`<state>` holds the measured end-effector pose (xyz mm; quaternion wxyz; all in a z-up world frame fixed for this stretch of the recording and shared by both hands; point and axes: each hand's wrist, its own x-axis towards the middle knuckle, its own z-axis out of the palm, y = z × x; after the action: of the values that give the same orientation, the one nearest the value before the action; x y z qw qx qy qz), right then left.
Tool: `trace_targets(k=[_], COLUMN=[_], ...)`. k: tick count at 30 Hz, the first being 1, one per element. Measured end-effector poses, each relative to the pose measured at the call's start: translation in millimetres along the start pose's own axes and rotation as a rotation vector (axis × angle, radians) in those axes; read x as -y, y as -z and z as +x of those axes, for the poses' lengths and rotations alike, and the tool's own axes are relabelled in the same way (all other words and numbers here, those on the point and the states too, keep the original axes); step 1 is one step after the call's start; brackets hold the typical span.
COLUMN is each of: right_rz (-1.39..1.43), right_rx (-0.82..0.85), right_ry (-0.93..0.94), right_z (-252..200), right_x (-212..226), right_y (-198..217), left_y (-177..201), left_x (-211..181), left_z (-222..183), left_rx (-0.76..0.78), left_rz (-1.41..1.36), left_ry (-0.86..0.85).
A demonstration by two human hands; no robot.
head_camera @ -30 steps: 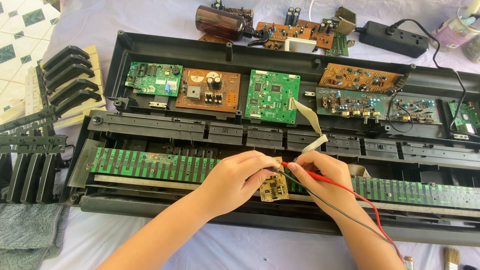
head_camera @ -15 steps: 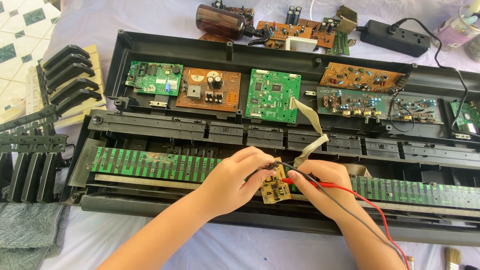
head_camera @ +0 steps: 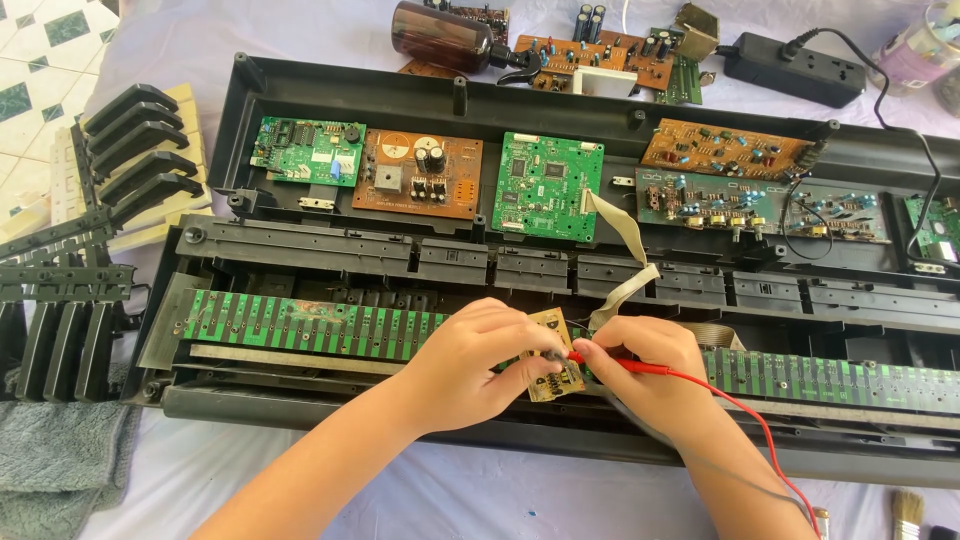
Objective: Testing and adjusting a small circuit board from an electronic keyboard using a multimeter and a screwdriver.
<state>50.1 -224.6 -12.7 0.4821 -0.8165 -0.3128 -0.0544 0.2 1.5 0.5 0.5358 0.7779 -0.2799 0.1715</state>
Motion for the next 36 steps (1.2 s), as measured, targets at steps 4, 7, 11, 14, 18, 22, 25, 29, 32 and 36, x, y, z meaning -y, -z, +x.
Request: trace_targets(k=[4, 7, 11, 14, 18, 22, 25, 29, 32, 36], right_rz=[0.013, -0.004, -0.012, -0.001, 0.014, 0.010, 0.013, 0.027, 0.026, 0.049], right_rx=[-0.001, -0.005, 0.003, -0.001, -0.012, -0.021, -0.026, -0.024, -0.018, -0.009], right_ry=[0.009, 0.031, 0.076, 0.099, 0.134, 0.151, 0.161, 0.155, 0.156, 0.192], right_z=[-0.2, -1.3, -0.7, 0.0, 0.6, 2.0, 2.3, 1.0, 0.0, 2.9], right_x=[-1.6, -0.6, -3.1, -2.0, -4.4, -2.2, -2.7, -4.0, -6.5, -3.0], right_y=[-0.4, -0.2, -1.1, -1.5, -2.4, -2.6, -2.7, -2.9, -2.7, -0.4], left_y=[0.0, 0.8, 5.3, 7.0, 8.0, 7.7, 6.3, 5.8, 4.3, 5.2], left_x=[5.0, 0.9, -4.7, -6.1, -5.3, -4.0, -0.2, 1.0, 0.7, -2.4], left_z=[-0.7, 0.3, 3.2, 4.4, 5.5, 5.9, 3.9, 3.7, 3.5, 3.9], left_rx=[-0.011, 0.005, 0.023, 0.025, 0.044, 0.038, 0.061, 0.045, 0.043, 0.070], left_rz=[0.024, -0.017, -0.022, -0.039, -0.057, -0.027, 0.053, 0.079, 0.071, 0.044], left_ry=[0.002, 0.004, -0.016, -0.017, -0.012, -0.019, -0.028, -0.028, -0.021, -0.014])
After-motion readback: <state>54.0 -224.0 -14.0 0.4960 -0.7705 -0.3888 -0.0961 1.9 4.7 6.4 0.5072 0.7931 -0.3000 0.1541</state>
